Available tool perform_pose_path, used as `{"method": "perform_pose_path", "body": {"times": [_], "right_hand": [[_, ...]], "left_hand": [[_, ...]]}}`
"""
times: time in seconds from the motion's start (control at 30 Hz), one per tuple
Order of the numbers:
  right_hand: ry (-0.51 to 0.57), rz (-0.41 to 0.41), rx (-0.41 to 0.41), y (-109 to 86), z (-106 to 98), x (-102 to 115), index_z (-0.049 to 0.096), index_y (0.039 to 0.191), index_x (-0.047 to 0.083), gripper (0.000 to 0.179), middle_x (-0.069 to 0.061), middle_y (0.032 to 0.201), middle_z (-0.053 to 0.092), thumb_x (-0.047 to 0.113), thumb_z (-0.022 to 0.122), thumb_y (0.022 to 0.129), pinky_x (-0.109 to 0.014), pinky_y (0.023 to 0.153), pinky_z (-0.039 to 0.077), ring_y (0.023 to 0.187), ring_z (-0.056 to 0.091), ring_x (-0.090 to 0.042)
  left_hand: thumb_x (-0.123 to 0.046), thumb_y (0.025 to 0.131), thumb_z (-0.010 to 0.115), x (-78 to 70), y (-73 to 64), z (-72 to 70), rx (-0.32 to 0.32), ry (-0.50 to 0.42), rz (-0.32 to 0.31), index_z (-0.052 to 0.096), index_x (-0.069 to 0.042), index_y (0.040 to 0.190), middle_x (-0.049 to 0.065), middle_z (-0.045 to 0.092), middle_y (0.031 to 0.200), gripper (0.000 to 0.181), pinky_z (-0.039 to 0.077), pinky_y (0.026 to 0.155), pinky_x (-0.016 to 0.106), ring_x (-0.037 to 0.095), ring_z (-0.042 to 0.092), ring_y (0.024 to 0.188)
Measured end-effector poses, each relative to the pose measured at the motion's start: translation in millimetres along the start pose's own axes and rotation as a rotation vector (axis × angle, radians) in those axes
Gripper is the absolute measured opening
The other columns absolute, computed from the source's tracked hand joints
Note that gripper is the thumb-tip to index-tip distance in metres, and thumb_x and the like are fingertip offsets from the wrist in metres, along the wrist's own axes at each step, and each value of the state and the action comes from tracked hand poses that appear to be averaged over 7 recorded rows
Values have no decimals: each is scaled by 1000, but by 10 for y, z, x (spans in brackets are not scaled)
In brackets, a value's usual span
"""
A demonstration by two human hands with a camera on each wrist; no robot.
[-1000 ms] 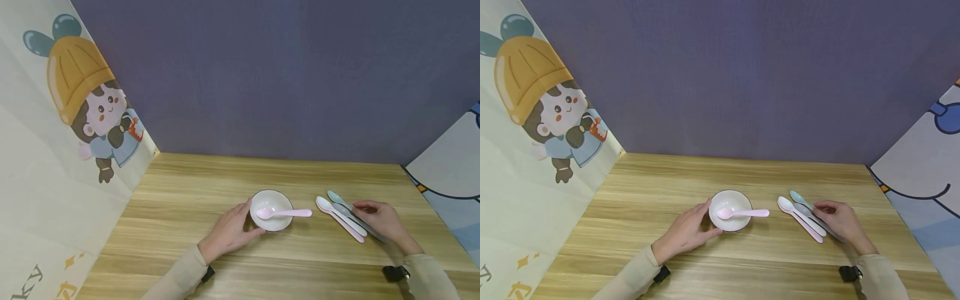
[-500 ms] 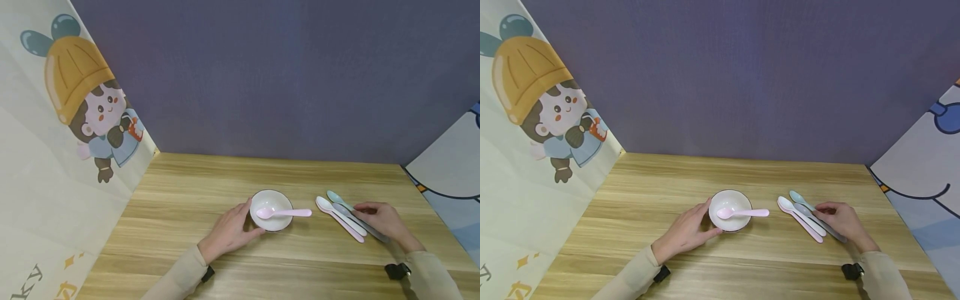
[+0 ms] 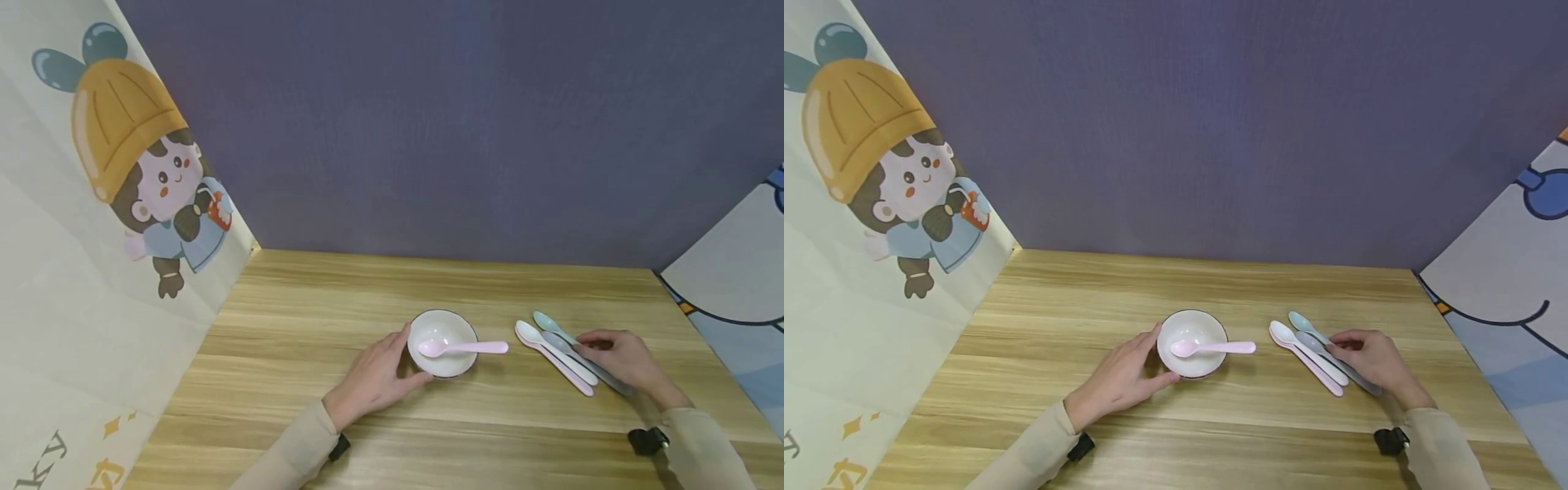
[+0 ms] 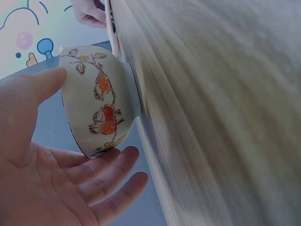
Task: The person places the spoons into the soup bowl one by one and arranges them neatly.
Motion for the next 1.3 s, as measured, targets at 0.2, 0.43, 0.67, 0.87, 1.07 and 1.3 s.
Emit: {"method": "perform_pose_path", "body": {"times": [0.2,0.43,0.67,0.87,1.07,1.3], "right_hand": [[-7,-6,-9,-5,-14,19,79,116,-2,35,-19,109,79,28,77,100,-21,66,51,89,69,-18],[-5,-8,-25,-18,-30,42,79,116,-3,35,-22,112,79,28,77,99,-20,66,51,90,71,-20],[4,4,-20,-27,-21,27,79,117,-2,38,-22,112,79,32,76,100,-20,66,51,91,71,-20],[8,-13,-35,-17,-38,53,80,117,-1,40,-19,108,80,35,77,99,-20,66,52,88,70,-16],[17,-26,-33,-24,-49,68,80,117,-1,39,-13,103,81,34,78,99,-20,66,52,81,63,1],[19,-50,-40,-44,-84,141,80,116,0,36,-11,102,81,31,79,98,-20,66,52,81,63,1]], "left_hand": [[-64,95,70,0,0,1,2,4,-4,32,-5,167,16,55,159,101,54,111,57,37,59,142],[-64,95,70,7,12,6,4,0,-6,33,-5,167,16,55,160,100,53,112,57,36,58,142],[-65,95,69,23,26,19,6,0,-4,32,-5,167,15,55,160,101,53,112,56,36,58,143],[-66,95,68,33,30,25,12,-8,-10,32,-4,167,16,53,161,101,52,112,58,37,56,144],[-66,96,67,32,24,20,14,-3,-10,32,-3,167,18,53,161,102,52,113,58,39,56,144],[-66,96,67,28,27,23,15,5,-6,31,-3,167,17,53,161,101,53,111,59,39,57,143]]}}
Point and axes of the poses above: each hand's wrist, its own y-axis towards the middle knuckle, its own z-axis out of the palm, x = y × z, the point moved 4 cm from there along y, towards the middle knuckle
